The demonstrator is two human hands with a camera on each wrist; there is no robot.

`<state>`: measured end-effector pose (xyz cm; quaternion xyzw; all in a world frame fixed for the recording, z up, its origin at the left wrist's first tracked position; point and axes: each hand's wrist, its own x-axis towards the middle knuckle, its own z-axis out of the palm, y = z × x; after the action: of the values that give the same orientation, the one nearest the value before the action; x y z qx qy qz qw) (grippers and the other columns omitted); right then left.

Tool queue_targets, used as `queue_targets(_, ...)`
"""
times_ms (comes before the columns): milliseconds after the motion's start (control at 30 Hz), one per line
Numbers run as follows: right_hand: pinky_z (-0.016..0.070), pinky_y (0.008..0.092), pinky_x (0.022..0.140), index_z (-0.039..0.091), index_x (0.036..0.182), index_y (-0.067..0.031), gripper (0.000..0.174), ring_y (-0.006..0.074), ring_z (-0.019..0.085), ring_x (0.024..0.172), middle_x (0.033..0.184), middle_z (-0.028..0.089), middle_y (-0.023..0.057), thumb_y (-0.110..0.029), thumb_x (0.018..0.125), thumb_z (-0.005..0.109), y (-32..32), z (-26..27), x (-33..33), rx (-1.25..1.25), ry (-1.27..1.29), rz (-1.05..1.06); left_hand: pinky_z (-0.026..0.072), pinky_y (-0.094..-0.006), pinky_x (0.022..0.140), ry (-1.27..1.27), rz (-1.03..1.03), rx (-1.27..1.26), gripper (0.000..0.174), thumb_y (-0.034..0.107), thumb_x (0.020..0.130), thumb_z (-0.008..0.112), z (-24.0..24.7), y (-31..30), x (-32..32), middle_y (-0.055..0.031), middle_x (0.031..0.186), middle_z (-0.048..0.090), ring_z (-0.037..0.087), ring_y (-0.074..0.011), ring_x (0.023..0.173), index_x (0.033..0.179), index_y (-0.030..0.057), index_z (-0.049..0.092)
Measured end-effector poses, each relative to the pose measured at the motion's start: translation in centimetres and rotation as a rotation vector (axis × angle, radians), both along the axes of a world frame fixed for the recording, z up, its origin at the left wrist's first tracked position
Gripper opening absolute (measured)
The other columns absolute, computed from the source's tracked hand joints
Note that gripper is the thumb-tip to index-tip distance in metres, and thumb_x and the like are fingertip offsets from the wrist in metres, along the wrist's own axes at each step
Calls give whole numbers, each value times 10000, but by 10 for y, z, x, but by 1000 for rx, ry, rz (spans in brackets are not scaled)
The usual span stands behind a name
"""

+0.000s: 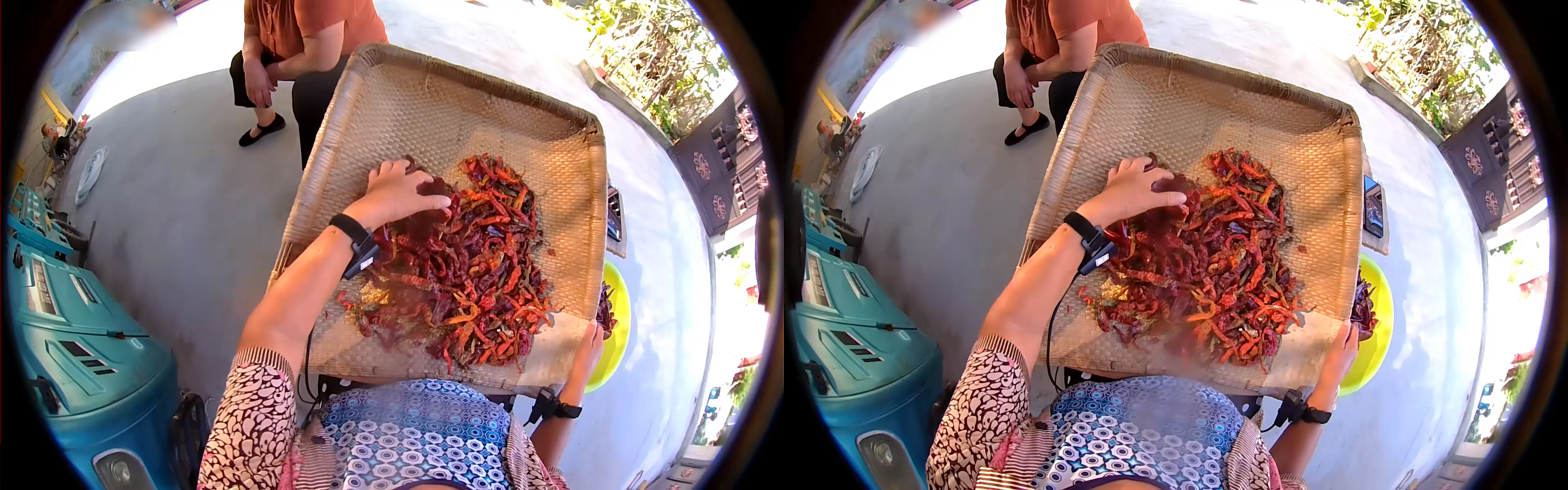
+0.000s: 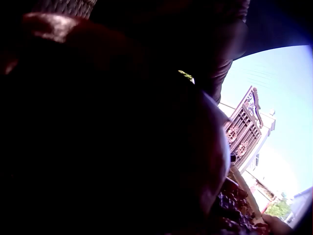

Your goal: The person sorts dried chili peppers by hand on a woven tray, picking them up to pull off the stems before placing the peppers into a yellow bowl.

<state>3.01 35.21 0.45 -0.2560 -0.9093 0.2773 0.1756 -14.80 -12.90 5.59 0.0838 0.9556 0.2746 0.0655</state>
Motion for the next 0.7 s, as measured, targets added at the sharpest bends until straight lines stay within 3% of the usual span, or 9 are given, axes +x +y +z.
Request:
queue_targets(67, 448, 419, 904, 595, 1184, 2, 463, 364, 598, 1022, 1101, 648, 214, -405, 1006, 464, 1, 4, -1, -37, -39, 27, 222, -494, 1129, -43, -46, 33, 861, 738, 695, 684, -5, 2, 3, -270, 1445, 387, 276, -420, 1369, 1315, 146, 607)
queue_targets(167, 453, 422, 883, 607, 1157, 0, 455, 361, 607, 985, 1056, 659, 214, -404, 1005, 464, -4, 9, -3, -39, 12, 39, 253, -495, 1126, -96, -125, 79, 813, 679, 685, 746, -1, 3, 14, -253, 1406, 409, 327, -425, 1309, 1293, 154, 619)
queue_targets(200, 454, 423, 880, 608, 1154, -3, 451, 361, 607, 978, 1053, 659, 210, -403, 1004, 466, -6, 7, -4, -25, 32, 24, 293, -452, 1114, -50, -142, 56, 746, 550, 679, 812, 0, 5, 21, -212, 1360, 454, 356, -395, 1276, 1273, 142, 618)
queue_targets(300, 455, 421, 878, 610, 1158, -12, 448, 358, 607, 975, 1057, 660, 207, -408, 1002, 469, -7, 5, -4, -23, 23, -9, 339, -418, 1078, 39, -242, 84, 651, 421, 681, 832, -1, 5, 34, -162, 1307, 500, 385, -355, 1236, 1227, 132, 626)
queue_targets(333, 454, 420, 879, 610, 1162, -15, 449, 356, 607, 976, 1060, 659, 207, -410, 1002, 469, -7, 4, -4, -28, 8, -19, 381, -402, 1029, 93, -219, 88, 507, 314, 691, 823, 1, 8, 42, -123, 1226, 543, 431, -331, 1162, 1129, 135, 641)
queue_targets(467, 453, 419, 888, 609, 1169, -20, 464, 357, 608, 979, 1070, 660, 212, -427, 1001, 466, -5, -4, -4, -27, 40, -8, 423, -418, 951, 179, -244, 96, 372, 258, 721, 795, 0, 14, 73, -117, 1146, 567, 483, -341, 1058, 1036, 147, 631)
queue_targets(533, 454, 419, 890, 607, 1171, -22, 478, 367, 606, 975, 1075, 659, 216, -443, 1003, 456, -1, -12, -4, -56, 57, 5, 436, -419, 922, 325, -261, 110, 330, 196, 711, 788, 3, 17, 90, -115, 1173, 550, 493, -333, 1067, 999, 146, 634)
queue_targets(633, 439, 427, 921, 609, 1168, -32, 380, 372, 582, 1028, 1111, 645, 195, -349, 976, 529, -4, -11, -6, -52, 71, -46, 437, -424, 919, 478, -295, 71, 284, 133, 706, 768, 12, 29, 115, -115, 1213, 535, 496, -324, 1107, 956, 145, 634)
queue_targets(700, 424, 436, 947, 603, 1180, -43, 333, 372, 553, 1083, 1151, 624, 180, -264, 932, 583, -24, 4, -11, 285, 185, 22, 434, -434, 924, 565, -326, 17, 266, 113, 705, 760, 10, 36, 126, -119, 1240, 527, 490, -322, 1145, 938, 140, 634)
